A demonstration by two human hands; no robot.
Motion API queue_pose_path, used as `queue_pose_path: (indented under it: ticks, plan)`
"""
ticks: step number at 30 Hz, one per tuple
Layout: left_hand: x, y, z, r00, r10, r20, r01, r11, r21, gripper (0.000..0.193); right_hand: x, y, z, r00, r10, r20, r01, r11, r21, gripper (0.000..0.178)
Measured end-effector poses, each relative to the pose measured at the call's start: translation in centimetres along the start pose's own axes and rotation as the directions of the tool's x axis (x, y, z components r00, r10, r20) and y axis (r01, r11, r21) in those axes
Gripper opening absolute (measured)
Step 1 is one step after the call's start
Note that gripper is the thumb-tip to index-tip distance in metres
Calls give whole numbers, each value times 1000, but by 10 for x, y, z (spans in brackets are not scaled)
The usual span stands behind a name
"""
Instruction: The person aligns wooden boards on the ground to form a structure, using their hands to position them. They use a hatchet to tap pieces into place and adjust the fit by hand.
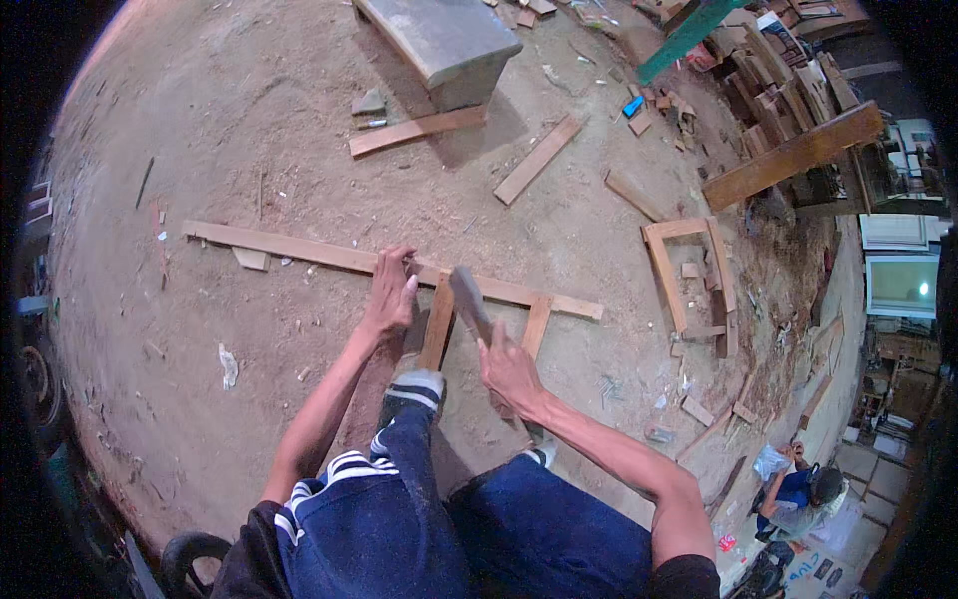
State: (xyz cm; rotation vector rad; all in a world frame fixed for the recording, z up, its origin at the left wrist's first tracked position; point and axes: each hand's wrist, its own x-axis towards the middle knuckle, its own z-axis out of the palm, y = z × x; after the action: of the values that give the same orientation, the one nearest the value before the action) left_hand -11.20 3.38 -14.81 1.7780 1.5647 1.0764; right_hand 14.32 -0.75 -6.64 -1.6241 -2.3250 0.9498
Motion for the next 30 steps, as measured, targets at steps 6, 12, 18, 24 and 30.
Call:
queue_pose_path:
  ticks: [6,12,18,24,30]
  plan:
    - [2,-7,10,999,-34,-9,34,998,48,49,-2,15,6,995,-1,100,3,1000,-22,35]
    - [3,-6,9,1000,-10,-10,11,998,54,50,1,20,5,994,-32,108,31,999,8,36]
    - [2,-6,3,999,16,-37,-14,998,61,48,11,25,-2,991,-4,136,13,998,-61,37]
    - [5,11,-2,999,-33,4,33,999,-13,45,1,7,-32,999,50,-15,-47,989,138,32]
    - [7,3,1,998,23,-51,-23,1000,3,46,-6,13,-24,997,-58,-52,59,998,32,32]
